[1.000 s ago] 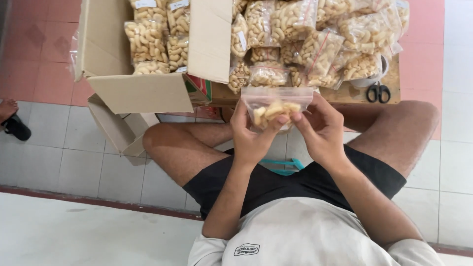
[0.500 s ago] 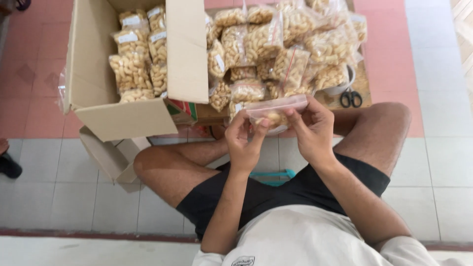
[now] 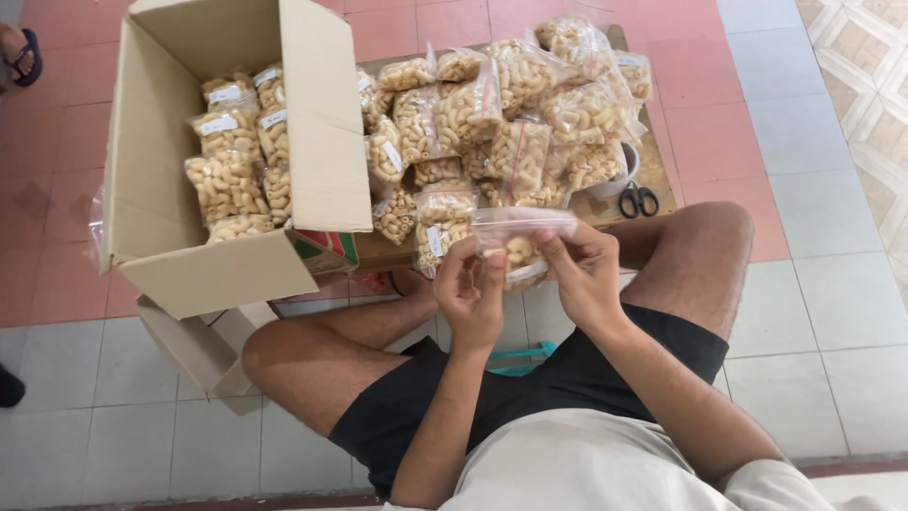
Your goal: The person sits on the floor and packs cashews into small plastic bags, then places them into a cardboard box. They repeatedly pick up bags, seal them, and arrange them inside the box.
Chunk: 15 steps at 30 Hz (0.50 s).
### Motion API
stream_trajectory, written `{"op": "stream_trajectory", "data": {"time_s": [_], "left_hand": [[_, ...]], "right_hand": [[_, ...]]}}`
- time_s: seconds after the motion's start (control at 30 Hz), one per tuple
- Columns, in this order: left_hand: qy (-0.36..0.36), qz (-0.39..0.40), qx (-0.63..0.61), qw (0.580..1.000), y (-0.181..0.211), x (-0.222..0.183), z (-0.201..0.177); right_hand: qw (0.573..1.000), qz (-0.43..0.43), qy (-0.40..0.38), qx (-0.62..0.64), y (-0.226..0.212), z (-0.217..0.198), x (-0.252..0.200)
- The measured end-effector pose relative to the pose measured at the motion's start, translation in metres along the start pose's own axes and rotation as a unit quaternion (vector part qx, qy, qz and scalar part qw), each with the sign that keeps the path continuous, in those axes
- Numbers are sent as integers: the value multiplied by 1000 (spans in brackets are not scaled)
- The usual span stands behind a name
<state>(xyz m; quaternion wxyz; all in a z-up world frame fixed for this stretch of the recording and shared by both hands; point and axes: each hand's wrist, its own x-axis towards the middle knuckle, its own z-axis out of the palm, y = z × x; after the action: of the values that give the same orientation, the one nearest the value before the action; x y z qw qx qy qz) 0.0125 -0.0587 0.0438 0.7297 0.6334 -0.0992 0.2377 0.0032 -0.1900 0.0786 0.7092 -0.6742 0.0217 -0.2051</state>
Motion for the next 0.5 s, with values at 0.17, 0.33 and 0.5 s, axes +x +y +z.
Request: {"op": "stream_trajectory", "data": {"time_s": [0.17, 0.33, 0.5], "left_hand": [[59, 17, 6, 998, 3, 6, 2], [77, 16, -4, 997, 4, 6, 2], [81, 11, -6, 997, -1, 5, -3]], "right_hand": [[995, -57, -81, 12, -13, 2, 7], [982, -142, -109, 68, 17, -6, 7], [949, -232, -187, -107, -6, -7, 5]]}}
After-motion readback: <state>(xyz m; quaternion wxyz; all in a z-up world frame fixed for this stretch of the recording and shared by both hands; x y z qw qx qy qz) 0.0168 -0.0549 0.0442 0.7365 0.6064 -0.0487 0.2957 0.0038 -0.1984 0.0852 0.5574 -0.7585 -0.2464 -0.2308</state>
